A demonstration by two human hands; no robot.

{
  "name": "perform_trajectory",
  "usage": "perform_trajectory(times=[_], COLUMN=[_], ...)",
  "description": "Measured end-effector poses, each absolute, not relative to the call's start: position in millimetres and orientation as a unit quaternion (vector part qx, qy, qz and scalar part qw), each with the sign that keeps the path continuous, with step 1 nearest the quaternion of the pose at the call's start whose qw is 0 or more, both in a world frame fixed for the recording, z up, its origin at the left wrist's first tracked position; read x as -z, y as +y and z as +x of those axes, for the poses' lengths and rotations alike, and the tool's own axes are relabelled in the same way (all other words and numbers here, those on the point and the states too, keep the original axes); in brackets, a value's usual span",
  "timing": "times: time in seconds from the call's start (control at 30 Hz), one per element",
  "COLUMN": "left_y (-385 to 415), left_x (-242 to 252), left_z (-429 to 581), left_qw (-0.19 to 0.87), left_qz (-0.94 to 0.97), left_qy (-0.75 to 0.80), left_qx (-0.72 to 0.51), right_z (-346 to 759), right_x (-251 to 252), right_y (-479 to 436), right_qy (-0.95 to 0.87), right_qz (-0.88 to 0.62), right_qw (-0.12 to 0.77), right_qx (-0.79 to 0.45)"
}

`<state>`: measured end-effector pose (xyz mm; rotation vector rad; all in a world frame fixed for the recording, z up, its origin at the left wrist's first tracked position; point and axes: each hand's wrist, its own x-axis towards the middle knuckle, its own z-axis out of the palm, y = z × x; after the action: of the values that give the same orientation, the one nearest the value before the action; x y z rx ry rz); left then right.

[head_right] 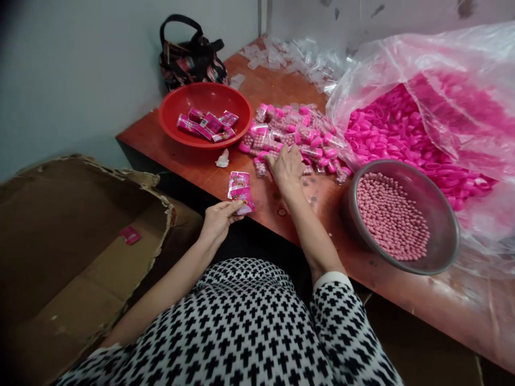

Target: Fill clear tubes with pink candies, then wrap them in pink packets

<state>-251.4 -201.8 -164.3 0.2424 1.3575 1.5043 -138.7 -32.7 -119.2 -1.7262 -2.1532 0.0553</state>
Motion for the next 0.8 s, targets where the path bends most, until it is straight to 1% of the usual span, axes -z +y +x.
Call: perform_trajectory(times=[0.1,0.2,0.33,0.4,0.43,0.5,0.57,0.6,0.63,0.7,0.8], left_y=[-203,-205,-207,-208,-208,-209,-209,-209,-209,-209,-208], left_x=[162,161,164,165,165,165,166,166,166,165,163], left_z=[-257,-262,-262,-262,-261,-261,-259,-258,-256,-253,-250], left_qw=[0.516,0.514,0.54,0.561,0.571,0.582,0.583,0.583,0.582,0.582,0.581], left_qz=[0.075,0.057,0.041,0.038,0.038,0.039,0.039,0.039,0.037,0.03,0.022], left_qy=[0.569,0.561,0.538,0.519,0.51,0.497,0.494,0.495,0.497,0.502,0.5], left_qx=[-0.636,-0.646,-0.646,-0.644,-0.643,-0.642,-0.643,-0.643,-0.642,-0.639,-0.642], right_z=[-141,-117,-71,-53,-47,-40,-41,-44,-49,-62,-79], right_x=[122,126,140,150,154,160,160,159,156,150,145], right_y=[-24,-28,-51,-64,-71,-84,-99,-108,-116,-131,-140], right_qy=[-0.817,-0.887,-0.961,-0.969,-0.966,-0.945,-0.897,-0.865,-0.835,-0.79,-0.761], right_qz=[-0.562,-0.454,-0.267,-0.229,-0.231,-0.286,-0.392,-0.452,-0.506,-0.586,-0.633], right_qw=[0.125,0.082,0.062,0.065,0.075,0.124,0.183,0.199,0.198,0.156,0.1], right_qx=[0.02,0.028,-0.03,-0.072,-0.087,-0.098,-0.093,-0.09,-0.089,-0.089,-0.102])
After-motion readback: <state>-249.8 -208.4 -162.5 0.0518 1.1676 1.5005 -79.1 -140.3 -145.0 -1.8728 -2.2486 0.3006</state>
